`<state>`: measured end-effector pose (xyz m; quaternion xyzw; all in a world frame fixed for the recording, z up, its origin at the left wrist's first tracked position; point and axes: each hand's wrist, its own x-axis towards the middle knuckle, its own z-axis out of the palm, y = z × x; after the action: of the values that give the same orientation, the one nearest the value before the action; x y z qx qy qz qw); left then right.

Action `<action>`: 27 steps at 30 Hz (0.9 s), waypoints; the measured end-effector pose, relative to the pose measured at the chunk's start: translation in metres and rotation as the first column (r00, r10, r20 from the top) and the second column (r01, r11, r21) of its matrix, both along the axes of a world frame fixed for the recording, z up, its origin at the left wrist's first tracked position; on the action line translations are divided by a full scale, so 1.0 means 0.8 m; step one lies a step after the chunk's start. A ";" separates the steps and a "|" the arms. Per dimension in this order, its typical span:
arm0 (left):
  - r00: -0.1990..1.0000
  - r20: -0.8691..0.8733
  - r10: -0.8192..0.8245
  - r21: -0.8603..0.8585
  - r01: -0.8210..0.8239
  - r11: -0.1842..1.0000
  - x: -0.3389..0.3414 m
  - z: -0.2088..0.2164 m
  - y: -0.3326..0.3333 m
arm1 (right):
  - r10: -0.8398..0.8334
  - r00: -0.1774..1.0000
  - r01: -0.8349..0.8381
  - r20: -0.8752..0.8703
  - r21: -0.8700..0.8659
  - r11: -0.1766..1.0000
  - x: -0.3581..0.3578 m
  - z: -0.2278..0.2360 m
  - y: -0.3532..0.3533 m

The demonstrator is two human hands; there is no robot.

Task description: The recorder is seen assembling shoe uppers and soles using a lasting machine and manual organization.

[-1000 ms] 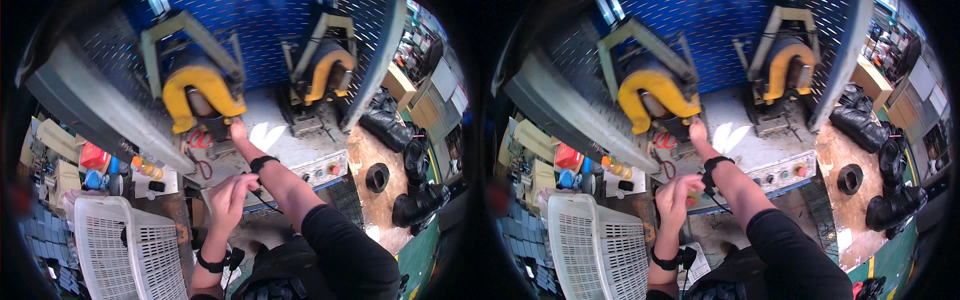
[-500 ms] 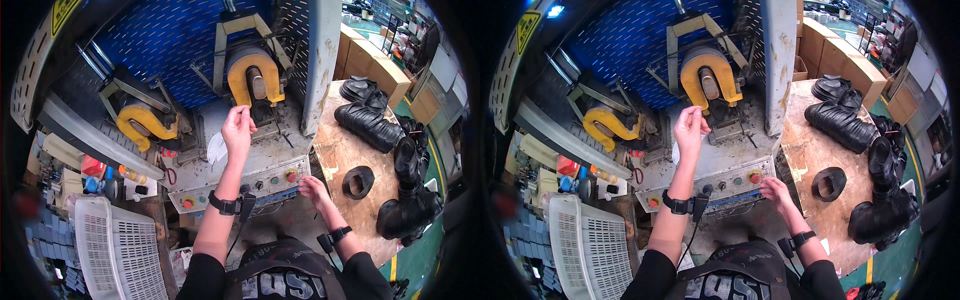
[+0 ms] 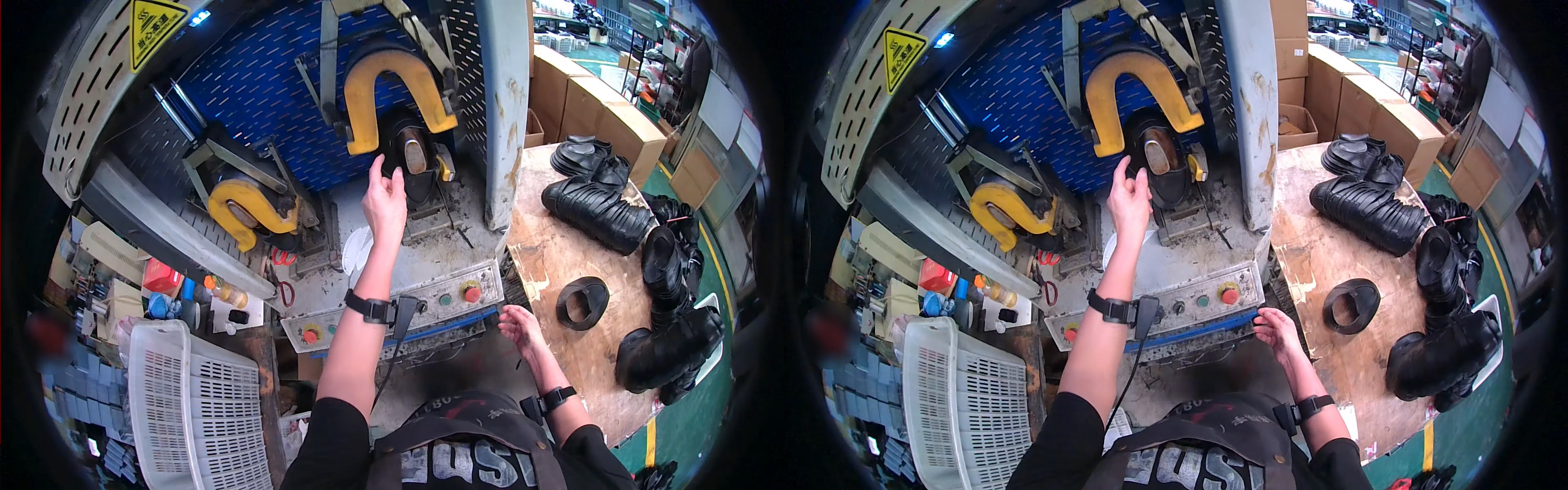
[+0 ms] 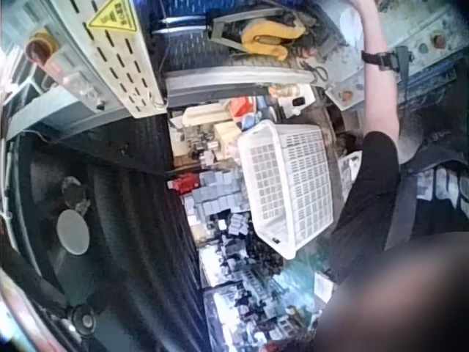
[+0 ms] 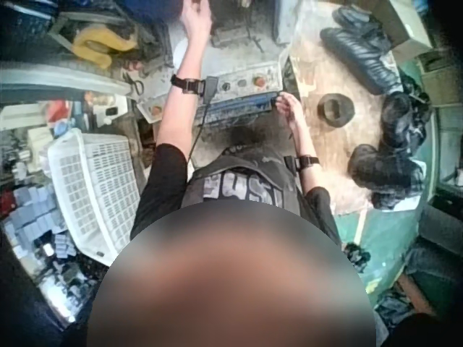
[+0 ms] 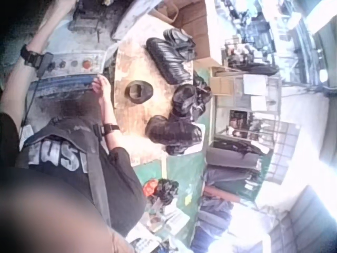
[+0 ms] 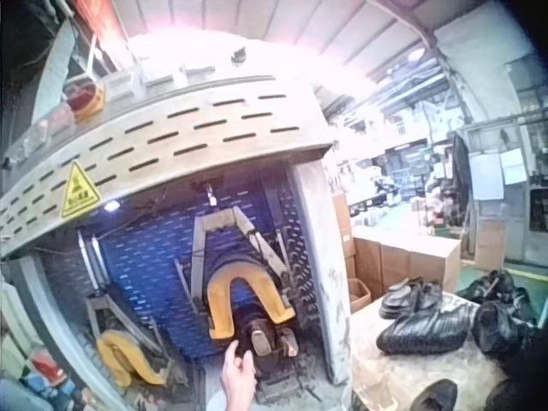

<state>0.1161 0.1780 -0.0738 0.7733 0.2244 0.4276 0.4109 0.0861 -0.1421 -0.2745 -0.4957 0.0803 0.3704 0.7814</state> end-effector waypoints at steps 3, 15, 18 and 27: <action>0.990 -0.057 0.128 0.200 -0.114 0.973 0.008 0.006 0.014 | 0.018 1.000 -0.018 0.014 -0.003 1.000 -0.010 0.011 0.005; 0.908 0.000 -0.420 0.781 0.262 0.567 -0.157 -0.008 -0.060 | -0.001 0.986 -0.044 0.164 0.273 0.961 -0.021 0.123 0.011; 0.714 -0.230 -0.661 0.824 0.504 0.258 -0.199 -0.017 -0.107 | 0.272 0.955 -0.295 0.116 0.444 0.846 -0.037 0.128 0.013; 0.591 -0.304 -0.747 0.544 0.752 0.373 -0.255 -0.081 -0.182 | -0.056 0.998 0.051 -0.015 0.687 0.725 -0.081 0.079 -0.018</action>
<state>-0.0881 0.0320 -0.1386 0.8792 -0.3035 0.2400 0.2781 0.0211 -0.1565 -0.2109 -0.1707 -0.0505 0.3493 0.9199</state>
